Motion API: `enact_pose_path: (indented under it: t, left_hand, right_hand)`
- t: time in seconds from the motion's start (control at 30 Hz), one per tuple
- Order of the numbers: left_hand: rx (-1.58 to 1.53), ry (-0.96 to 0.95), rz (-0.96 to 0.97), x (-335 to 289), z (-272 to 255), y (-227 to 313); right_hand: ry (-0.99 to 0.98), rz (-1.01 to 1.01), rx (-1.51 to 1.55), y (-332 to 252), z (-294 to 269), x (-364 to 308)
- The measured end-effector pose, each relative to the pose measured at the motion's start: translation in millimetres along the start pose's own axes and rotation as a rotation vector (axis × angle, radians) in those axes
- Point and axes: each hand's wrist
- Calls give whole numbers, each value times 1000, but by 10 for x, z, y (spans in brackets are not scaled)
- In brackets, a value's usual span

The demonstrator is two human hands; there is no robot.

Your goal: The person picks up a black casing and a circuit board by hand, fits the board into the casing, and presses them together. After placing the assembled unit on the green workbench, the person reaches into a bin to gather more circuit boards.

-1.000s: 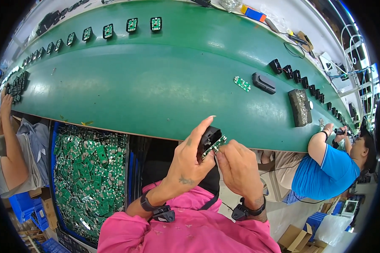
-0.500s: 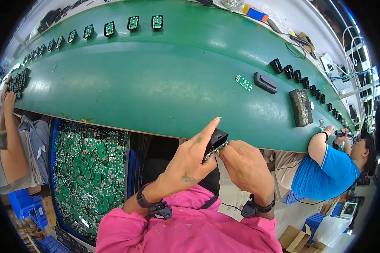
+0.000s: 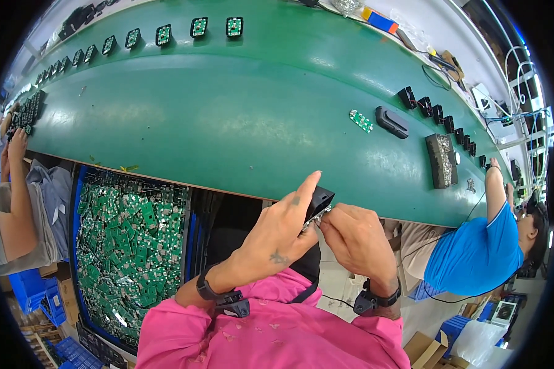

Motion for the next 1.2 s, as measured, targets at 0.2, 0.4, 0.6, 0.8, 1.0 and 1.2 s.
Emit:
enact_pose_path:
  t: [0.2,0.4,0.6,0.8,1.0,1.2]
  left_hand:
    - [-79,-7,-27,30,-60,16]
    - [-261,-67,-222,37,-86,68]
    - [-88,-10,-114,-3,-32,140]
    - [-14,25,-6,-32,-18,106]
    - [-98,5,-95,-33,-31,179]
    - [41,114,41,-38,65,20]
  right_hand:
    - [138,146,130,19,86,-25]
    - [187,227,236,23,86,-47]
    - [262,189,191,-12,124,-48]
    - [265,162,197,0,115,-61]
    - [255,210,225,-52,97,-95]
    - [265,98,66,-41,184,-45]
Point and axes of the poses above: each hand's wrist, its own x-axis towards the middle knuckle, its own z-axis out of the palm, y = z × x, and after that the axes turned 13 degrees about y, right-handed
